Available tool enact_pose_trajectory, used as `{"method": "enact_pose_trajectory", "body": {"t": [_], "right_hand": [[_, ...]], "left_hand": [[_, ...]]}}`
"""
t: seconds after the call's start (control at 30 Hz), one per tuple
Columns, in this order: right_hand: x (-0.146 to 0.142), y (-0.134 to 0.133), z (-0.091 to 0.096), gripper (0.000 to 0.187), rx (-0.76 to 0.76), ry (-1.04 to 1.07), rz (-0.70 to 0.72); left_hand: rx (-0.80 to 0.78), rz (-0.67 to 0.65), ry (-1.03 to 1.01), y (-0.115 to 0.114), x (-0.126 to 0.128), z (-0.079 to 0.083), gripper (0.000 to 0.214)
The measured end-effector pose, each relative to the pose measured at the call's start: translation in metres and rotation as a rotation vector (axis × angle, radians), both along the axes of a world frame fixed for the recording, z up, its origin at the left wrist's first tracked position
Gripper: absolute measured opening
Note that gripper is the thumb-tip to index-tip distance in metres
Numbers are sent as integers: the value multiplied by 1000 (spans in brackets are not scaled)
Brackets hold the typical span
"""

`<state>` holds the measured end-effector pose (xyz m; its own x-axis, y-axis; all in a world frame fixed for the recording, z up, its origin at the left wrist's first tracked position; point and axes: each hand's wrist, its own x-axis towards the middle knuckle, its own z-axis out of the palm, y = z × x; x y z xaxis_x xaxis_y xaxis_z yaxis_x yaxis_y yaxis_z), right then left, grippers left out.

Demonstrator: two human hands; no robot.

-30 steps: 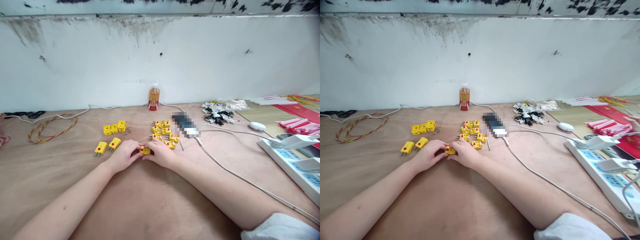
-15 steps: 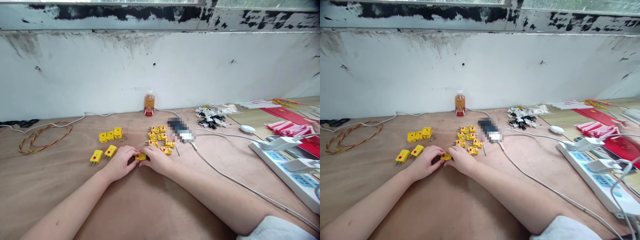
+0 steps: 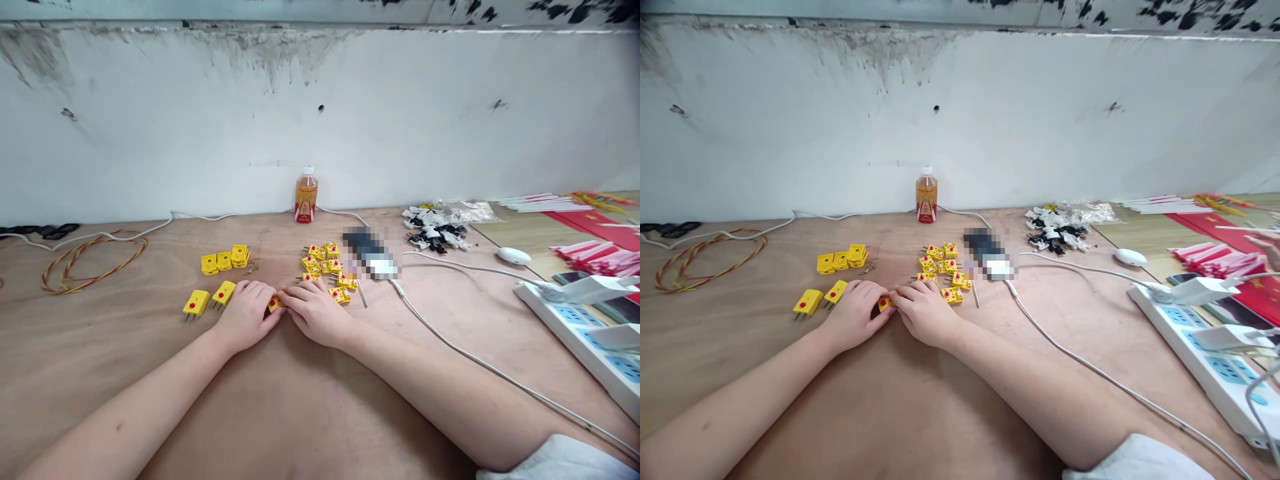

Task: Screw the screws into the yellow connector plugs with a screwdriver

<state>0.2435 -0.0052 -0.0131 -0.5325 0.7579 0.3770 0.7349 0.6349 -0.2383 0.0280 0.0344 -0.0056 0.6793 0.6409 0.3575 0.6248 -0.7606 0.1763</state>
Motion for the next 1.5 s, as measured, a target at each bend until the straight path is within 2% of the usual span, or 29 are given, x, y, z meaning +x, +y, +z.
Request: {"method": "enact_pose_trajectory", "body": {"t": [0.1,0.27,0.4,0.6,0.73,0.83,0.97,1.13,1.33,1.5], "right_hand": [[0,-3,4,30,50,-49,-96],[2,-2,11,27,90,-127,-398],[4,2,12,23,-2,-220,-486],[1,0,9,22,23,-165,-261],[0,-2,10,24,21,-110,-42],[0,-2,10,28,5,-69,63],[-1,-2,9,28,-4,-55,76],[-1,-1,10,27,-5,-64,81],[-1,-1,10,26,-17,-75,87],[0,0,10,26,-19,-82,91]], "left_hand": [[38,74,69,-2,2,4,17],[182,247,203,-10,4,10,35],[238,425,293,-16,4,13,22],[167,551,278,-10,4,14,30],[140,558,274,-4,3,14,54],[125,559,217,7,1,18,52],[64,610,213,34,-7,24,58],[-169,625,258,54,-13,25,71],[-173,603,251,53,-12,24,68],[-110,609,276,51,-10,26,64]]}}
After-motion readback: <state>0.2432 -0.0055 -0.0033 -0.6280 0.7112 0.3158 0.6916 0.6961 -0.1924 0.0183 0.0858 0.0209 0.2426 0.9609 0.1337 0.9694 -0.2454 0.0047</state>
